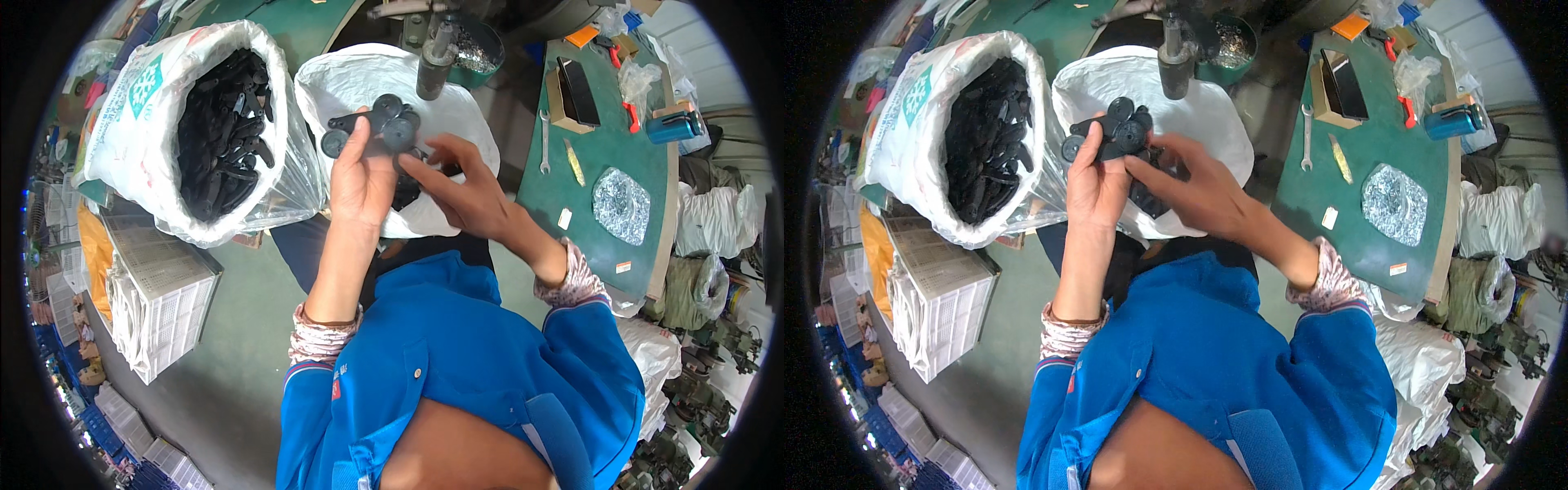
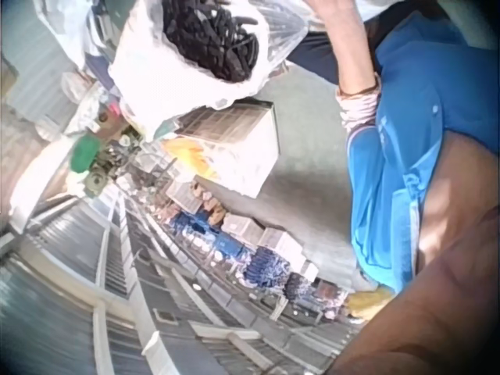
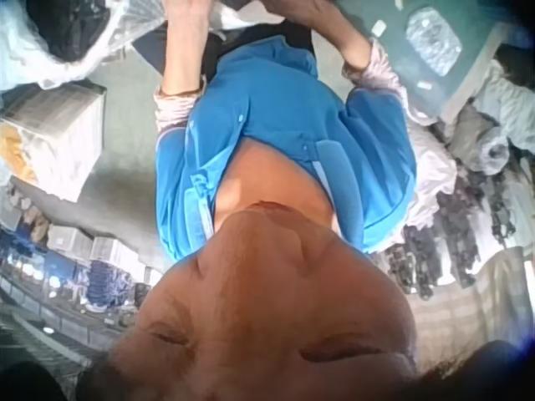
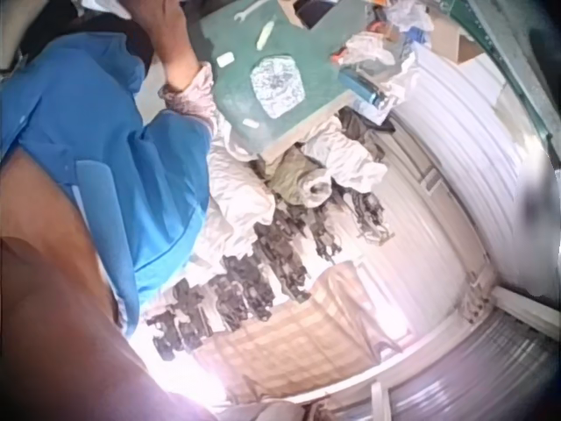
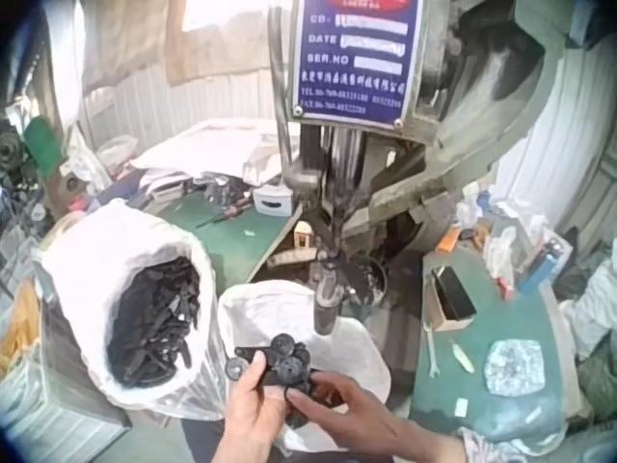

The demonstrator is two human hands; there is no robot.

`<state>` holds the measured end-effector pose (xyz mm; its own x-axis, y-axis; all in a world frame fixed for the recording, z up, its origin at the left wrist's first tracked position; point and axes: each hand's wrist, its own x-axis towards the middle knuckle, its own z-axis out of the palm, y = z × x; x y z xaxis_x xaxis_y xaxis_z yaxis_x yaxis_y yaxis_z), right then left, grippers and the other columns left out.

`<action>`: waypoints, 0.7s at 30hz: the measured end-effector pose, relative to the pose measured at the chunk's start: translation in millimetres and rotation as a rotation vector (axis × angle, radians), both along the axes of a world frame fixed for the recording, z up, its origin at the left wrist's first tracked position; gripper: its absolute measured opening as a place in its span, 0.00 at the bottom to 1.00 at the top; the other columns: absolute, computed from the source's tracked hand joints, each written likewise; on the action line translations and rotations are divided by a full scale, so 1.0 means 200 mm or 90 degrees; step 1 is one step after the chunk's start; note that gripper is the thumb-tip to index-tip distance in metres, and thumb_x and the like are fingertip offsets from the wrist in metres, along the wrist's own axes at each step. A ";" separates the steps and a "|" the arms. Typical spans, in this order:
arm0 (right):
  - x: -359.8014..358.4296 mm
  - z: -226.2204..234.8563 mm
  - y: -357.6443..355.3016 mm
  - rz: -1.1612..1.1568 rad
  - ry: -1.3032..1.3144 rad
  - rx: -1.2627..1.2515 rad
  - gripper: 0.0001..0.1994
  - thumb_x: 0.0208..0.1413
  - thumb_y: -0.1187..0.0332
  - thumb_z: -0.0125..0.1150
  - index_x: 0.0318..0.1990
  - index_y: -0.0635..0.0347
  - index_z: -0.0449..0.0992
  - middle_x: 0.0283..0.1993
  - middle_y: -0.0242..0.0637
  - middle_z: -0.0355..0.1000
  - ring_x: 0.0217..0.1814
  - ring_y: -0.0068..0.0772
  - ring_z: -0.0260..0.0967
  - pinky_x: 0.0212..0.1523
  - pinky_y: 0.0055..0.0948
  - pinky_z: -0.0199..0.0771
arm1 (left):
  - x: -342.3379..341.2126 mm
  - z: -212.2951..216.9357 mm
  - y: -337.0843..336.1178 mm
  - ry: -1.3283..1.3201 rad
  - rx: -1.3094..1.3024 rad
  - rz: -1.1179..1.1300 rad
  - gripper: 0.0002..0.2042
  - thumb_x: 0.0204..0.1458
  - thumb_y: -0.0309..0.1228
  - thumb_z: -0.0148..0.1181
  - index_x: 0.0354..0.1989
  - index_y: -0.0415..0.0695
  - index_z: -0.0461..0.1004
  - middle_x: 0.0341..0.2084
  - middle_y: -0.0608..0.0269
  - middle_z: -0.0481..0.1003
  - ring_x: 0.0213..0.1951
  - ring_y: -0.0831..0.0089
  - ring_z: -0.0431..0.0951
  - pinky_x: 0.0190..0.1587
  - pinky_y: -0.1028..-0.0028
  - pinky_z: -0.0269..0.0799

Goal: The person repeatedly picks black plastic components from a white sack, attaches a small black cap to each using a vertical press-like tool, and places the assembled units into a second white sack. The process is continuous and repetitive throughout the clip.

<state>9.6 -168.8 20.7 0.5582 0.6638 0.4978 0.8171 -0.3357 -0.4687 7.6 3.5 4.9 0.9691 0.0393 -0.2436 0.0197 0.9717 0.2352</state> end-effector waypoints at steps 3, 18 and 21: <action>0.05 -0.02 0.00 0.003 -0.055 0.034 0.25 0.42 0.80 0.62 0.52 0.55 0.72 0.51 0.43 0.67 0.45 0.44 0.70 0.38 0.32 0.74 | -0.02 0.00 -0.01 0.004 0.001 -0.037 0.11 0.58 0.30 0.55 0.47 0.43 0.68 0.48 0.52 0.70 0.53 0.55 0.69 0.62 0.55 0.60; 0.52 0.56 0.04 -0.146 0.520 0.436 0.09 0.61 0.69 0.52 0.41 0.67 0.73 0.21 0.34 0.70 0.14 0.17 0.60 0.14 0.19 0.57 | -0.03 -0.02 0.03 0.024 0.094 -0.036 0.14 0.58 0.29 0.54 0.52 0.42 0.66 0.48 0.49 0.71 0.51 0.54 0.74 0.52 0.51 0.73; 0.64 0.65 0.03 -0.092 0.648 0.316 0.09 0.61 0.70 0.51 0.40 0.69 0.73 0.19 0.34 0.70 0.11 0.18 0.59 0.12 0.19 0.57 | -0.03 -0.01 0.03 0.007 0.120 -0.021 0.15 0.58 0.30 0.54 0.53 0.42 0.65 0.47 0.51 0.72 0.48 0.58 0.75 0.51 0.53 0.74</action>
